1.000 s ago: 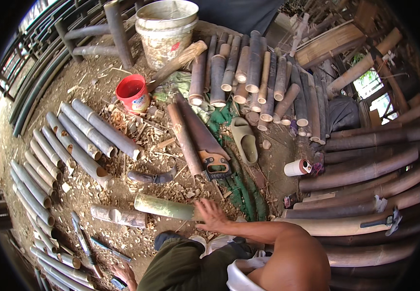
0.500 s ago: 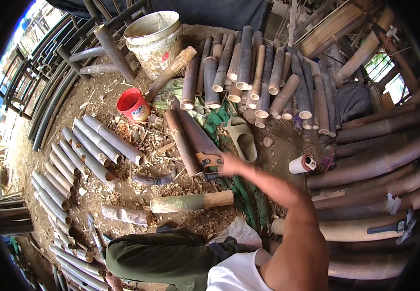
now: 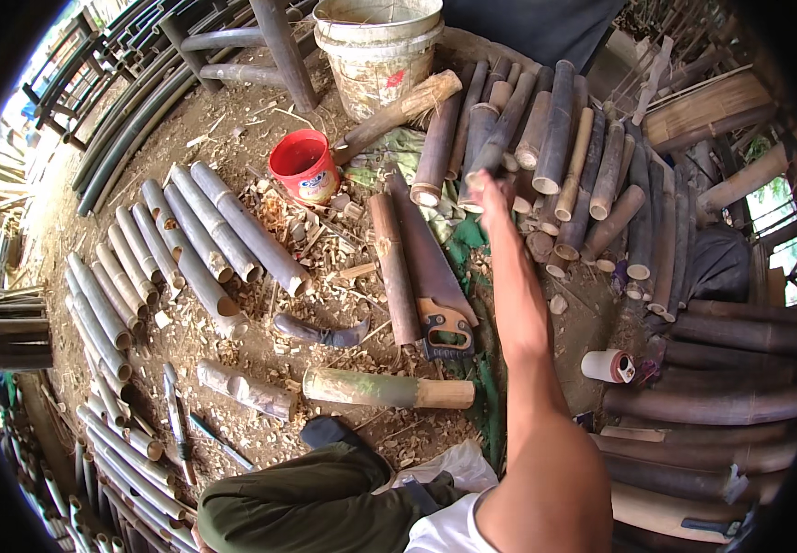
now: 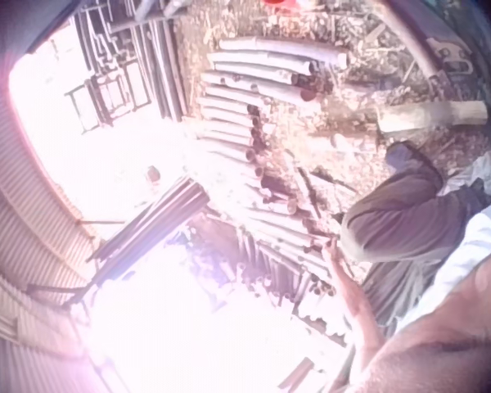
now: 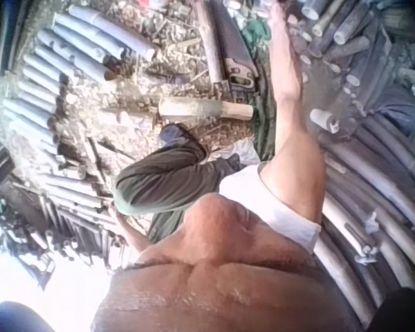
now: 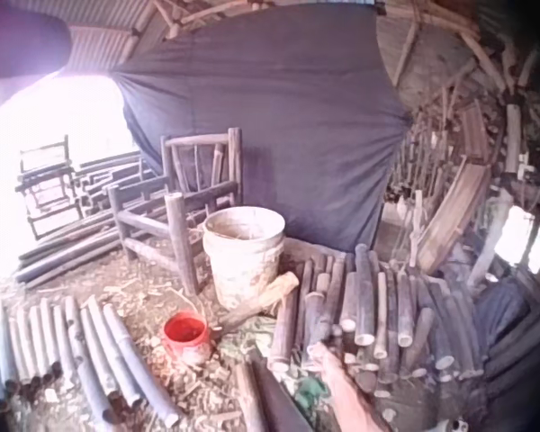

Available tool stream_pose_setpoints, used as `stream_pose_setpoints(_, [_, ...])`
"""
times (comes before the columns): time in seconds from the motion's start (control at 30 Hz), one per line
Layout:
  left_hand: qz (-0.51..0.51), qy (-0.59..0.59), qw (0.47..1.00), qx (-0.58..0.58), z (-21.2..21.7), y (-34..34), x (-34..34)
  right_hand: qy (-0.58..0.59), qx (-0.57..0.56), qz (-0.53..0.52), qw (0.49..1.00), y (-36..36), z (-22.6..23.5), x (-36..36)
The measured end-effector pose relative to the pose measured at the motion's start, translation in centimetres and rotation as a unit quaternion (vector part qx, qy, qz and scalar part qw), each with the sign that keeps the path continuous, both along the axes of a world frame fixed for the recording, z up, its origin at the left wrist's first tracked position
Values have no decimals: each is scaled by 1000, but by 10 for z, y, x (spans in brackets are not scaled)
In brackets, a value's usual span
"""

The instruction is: The person measures a piece of bamboo with a tape measure, cuts it to length using a hand saw, and then uses a knife to carve and smooth the edges of the bamboo segments.

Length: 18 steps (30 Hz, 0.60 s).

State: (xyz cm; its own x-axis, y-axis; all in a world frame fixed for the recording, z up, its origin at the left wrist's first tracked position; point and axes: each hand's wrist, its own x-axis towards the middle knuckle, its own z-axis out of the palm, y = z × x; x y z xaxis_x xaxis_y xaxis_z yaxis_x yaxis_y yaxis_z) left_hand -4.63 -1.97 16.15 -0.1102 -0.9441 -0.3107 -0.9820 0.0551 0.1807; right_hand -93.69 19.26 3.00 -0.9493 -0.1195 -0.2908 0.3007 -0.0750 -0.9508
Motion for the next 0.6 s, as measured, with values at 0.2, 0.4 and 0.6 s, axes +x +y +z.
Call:
stream_pose_setpoints(0.2, [-43, 39, 998, 35, -14, 10, -21, -203, -459, 221, 836, 37, 86, 222])
stream_pose_setpoints(0.4, [-129, 169, 975, 60, -15, 5, -109, -27, -222, 161, 961, -27, 68, 327])
stream_pose_setpoints(0.6, [-103, 495, 838, 206, 17, 9, -211, 118, -225, 528, 810, -111, 94, 453])
